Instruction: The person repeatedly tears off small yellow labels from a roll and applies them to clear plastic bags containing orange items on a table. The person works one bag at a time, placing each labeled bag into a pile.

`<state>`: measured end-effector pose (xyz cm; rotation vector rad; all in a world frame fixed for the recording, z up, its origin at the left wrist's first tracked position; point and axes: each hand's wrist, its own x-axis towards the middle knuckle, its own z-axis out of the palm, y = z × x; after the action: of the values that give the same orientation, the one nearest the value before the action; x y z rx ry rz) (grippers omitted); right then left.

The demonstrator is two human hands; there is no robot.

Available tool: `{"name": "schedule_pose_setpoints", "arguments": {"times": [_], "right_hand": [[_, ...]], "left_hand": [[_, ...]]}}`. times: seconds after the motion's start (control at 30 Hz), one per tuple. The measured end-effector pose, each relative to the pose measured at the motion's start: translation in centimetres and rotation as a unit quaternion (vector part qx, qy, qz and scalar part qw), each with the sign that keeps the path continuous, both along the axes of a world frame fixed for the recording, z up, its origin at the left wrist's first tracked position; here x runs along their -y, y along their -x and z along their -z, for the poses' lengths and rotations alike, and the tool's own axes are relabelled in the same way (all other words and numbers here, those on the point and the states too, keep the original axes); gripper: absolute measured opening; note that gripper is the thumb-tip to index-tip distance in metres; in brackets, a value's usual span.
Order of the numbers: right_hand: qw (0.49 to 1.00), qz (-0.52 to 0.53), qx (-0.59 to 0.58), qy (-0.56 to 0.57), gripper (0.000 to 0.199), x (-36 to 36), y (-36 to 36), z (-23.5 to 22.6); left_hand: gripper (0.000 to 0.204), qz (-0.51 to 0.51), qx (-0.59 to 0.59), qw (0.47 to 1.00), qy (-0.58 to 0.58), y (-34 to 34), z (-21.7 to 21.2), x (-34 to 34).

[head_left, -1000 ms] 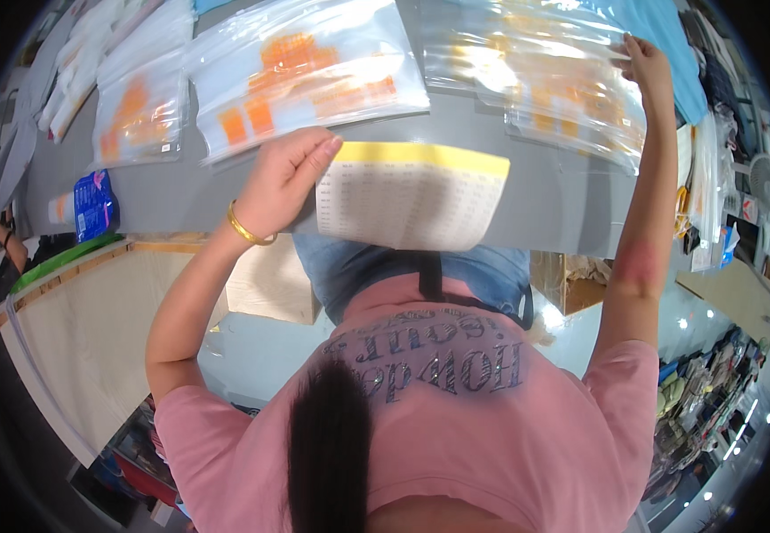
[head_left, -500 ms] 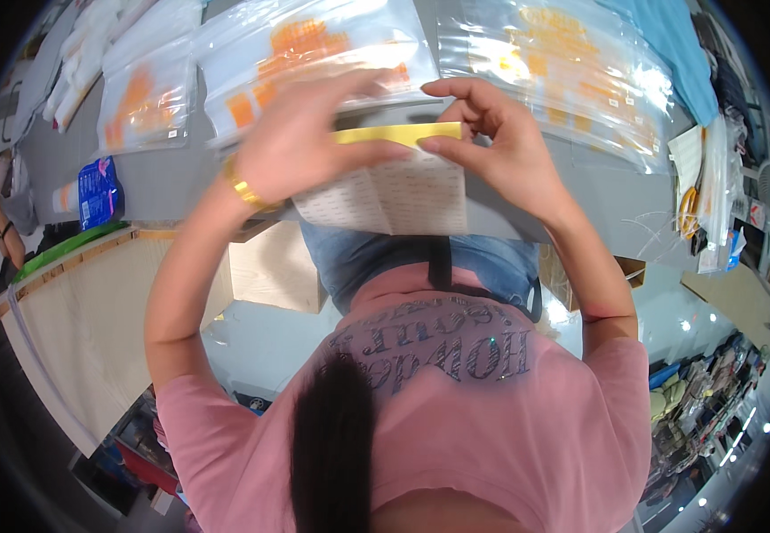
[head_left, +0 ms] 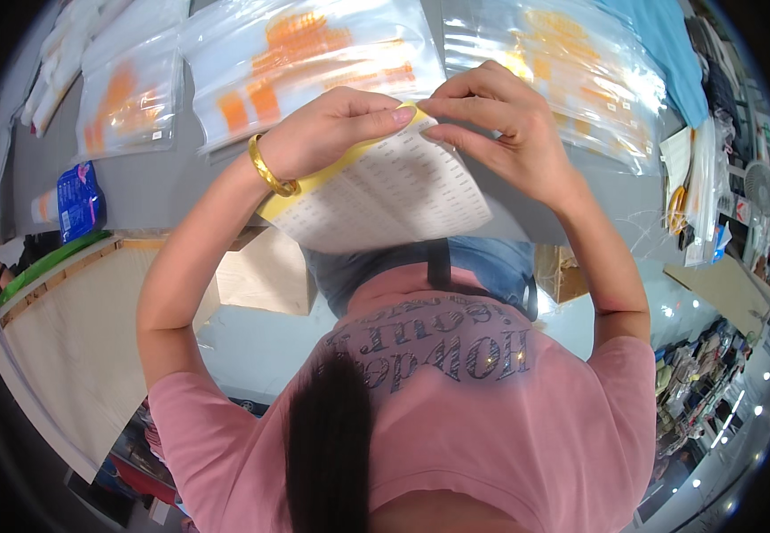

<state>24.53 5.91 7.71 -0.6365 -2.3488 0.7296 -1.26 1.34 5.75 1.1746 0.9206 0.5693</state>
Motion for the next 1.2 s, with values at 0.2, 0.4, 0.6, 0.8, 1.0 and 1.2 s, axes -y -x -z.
{"name": "schedule_pose_setpoints", "arguments": {"times": [0.2, 0.4, 0.6, 0.8, 1.0, 1.2], "right_hand": [[1.0, 0.017, 0.001, -0.018, 0.021, 0.4, 1.1, -0.1], [0.997, 0.057, -0.033, 0.03, 0.019, 0.8, 1.4, 1.4], [0.996, 0.078, -0.046, -0.009, 0.02, 0.6, 1.8, 1.3], [0.996, 0.053, -0.017, -0.071, 0.023, 0.6, 1.4, 1.5], [0.991, 0.033, 0.008, -0.131, 0.019, 1.8, 1.5, 1.0], [0.904, 0.186, -0.104, 0.371, 0.014, -0.2, 0.4, -3.8]], "left_hand": [[0.038, -0.009, -0.022, 1.0, -0.019, 0.3, 0.2, -0.3], [0.031, 0.06, -0.035, 0.997, -0.019, 0.6, 0.3, -1.2], [0.035, 0.021, -0.019, 0.998, -0.048, 0.3, 0.7, -1.2], [0.039, 0.016, 0.025, 0.999, 0.029, 0.7, 0.7, -1.2], [0.036, 0.007, -0.049, 0.998, 0.037, 0.0, 0.2, -0.9], [0.018, -0.01, -0.307, 0.839, -0.449, -0.5, 0.1, 1.1]]}}
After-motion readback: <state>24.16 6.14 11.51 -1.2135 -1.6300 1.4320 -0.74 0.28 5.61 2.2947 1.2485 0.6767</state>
